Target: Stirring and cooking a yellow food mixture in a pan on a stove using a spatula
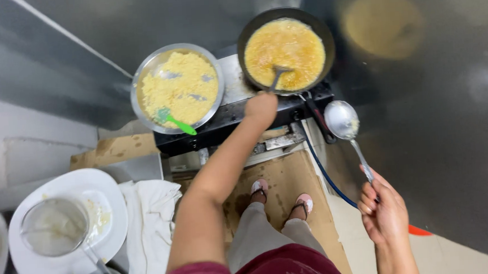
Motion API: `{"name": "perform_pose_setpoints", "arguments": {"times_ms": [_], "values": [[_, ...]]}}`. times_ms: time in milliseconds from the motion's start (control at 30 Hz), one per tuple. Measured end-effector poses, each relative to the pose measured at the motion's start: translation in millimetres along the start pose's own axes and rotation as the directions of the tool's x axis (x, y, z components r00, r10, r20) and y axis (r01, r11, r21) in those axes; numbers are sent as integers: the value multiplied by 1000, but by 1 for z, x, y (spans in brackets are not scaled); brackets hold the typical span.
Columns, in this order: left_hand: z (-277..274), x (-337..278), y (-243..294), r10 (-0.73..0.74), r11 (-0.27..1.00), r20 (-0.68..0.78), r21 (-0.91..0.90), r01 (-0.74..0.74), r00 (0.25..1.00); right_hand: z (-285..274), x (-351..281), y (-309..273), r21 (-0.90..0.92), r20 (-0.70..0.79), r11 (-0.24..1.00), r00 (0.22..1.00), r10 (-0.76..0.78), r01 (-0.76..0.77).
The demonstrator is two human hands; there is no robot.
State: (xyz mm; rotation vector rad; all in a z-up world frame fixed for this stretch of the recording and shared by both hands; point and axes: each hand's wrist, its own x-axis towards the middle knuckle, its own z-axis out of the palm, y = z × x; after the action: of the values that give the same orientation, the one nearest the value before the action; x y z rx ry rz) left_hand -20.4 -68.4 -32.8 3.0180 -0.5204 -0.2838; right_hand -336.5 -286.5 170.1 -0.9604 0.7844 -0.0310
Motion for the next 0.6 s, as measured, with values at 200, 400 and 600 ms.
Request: {"name": "perform_pose_setpoints", "arguments": {"times_ms": [200, 400, 600], "values": [[-14, 54, 18, -23, 996, 134, -85, 35, 991, -12, 5, 7, -22, 4, 1000, 1000, 15, -15], [-14, 92, 9, -24, 995, 103, -96, 34, 994, -18, 10, 14, -10, 20, 1000, 1000, 10, -9], [-15, 84, -15, -94, 989, 106, -108, 105, 990, -5, 11, 12, -1, 12, 1000, 1000, 15, -14]]}}
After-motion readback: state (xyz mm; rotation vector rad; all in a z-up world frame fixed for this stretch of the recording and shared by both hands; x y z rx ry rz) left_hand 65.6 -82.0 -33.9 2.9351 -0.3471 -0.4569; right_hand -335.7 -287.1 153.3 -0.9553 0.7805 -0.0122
